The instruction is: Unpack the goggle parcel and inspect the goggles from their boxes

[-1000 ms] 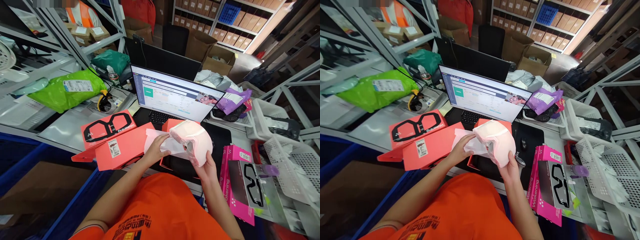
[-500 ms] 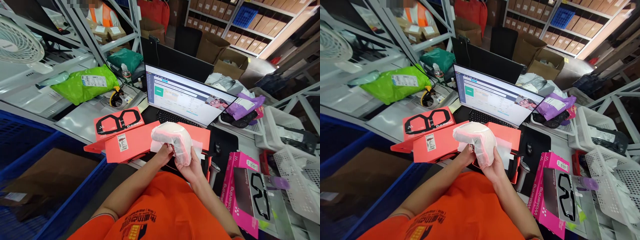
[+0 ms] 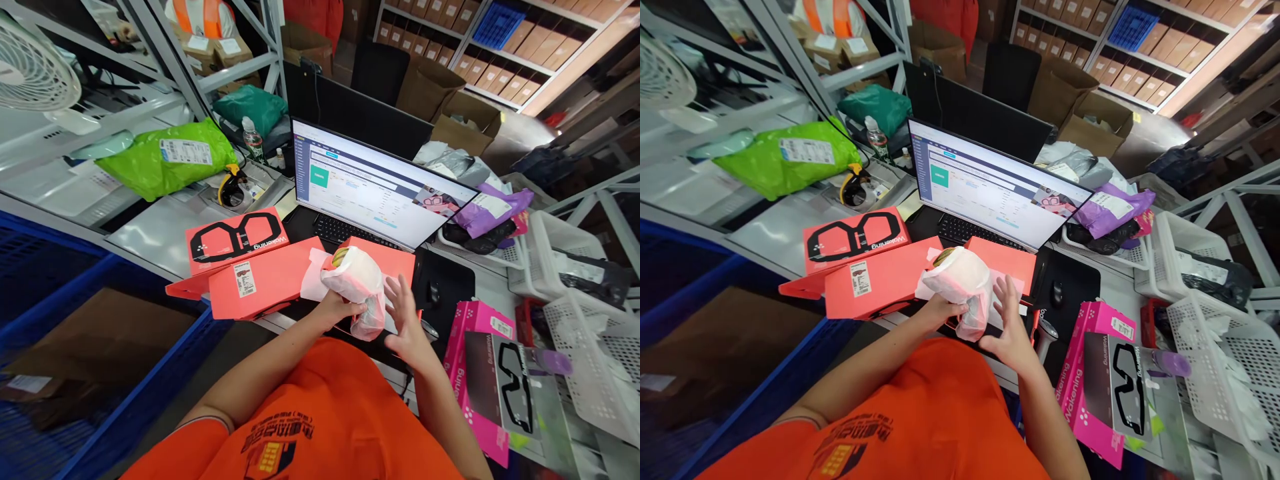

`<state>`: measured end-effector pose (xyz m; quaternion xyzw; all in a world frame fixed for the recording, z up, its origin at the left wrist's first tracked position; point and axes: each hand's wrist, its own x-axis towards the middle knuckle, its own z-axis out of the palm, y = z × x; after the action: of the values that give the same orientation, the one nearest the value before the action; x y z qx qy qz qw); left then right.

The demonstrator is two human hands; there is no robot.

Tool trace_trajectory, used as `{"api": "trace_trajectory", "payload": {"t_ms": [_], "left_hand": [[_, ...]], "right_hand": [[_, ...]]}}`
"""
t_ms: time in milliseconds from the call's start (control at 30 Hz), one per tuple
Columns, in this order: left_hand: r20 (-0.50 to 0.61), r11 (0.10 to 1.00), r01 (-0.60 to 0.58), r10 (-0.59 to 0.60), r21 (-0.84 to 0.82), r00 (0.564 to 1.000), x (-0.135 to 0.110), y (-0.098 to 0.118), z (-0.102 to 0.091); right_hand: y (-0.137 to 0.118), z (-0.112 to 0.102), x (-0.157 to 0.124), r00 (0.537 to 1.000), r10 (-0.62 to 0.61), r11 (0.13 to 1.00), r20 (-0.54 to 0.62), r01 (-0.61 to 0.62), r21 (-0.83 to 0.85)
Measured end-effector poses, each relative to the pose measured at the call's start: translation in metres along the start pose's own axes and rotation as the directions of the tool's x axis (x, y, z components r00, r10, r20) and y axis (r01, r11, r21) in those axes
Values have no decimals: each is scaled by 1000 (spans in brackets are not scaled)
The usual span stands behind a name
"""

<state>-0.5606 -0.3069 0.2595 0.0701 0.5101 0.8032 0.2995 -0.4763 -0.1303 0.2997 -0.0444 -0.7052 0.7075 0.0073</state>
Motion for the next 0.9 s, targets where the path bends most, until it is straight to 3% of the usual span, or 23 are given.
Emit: {"api": "trace_trajectory", "payload": {"t_ms": [133,233,367,433,567,700,900], "left_hand": [[10,1000,-20,20,8,1000,1,7,6],[18,998,-23,22,55,1000,-1,14,0],[137,999,13,-20,49,990,-7,29,-17],[187,998,49,-55,37,981,-10,38,-24],[221,994,61,-81,96,972,-17,52,-35],[144,987,16,-39,160,989,-19,61,-42],[-74,991,-35,45,133,996,-19,76,-54]], "right_hand": [[-5,12,12,998,55,994,-28,-58,-94],[0,16,20,992,127,978,-17,-123,166],[7,9,21,953,298,790,51,-276,547],[9,4,20,929,371,726,23,-305,617],[7,1,18,913,404,693,-56,-265,671],[3,1,19,919,391,695,-56,-255,673],[8,-9,11,911,401,742,-92,-264,617]]}}
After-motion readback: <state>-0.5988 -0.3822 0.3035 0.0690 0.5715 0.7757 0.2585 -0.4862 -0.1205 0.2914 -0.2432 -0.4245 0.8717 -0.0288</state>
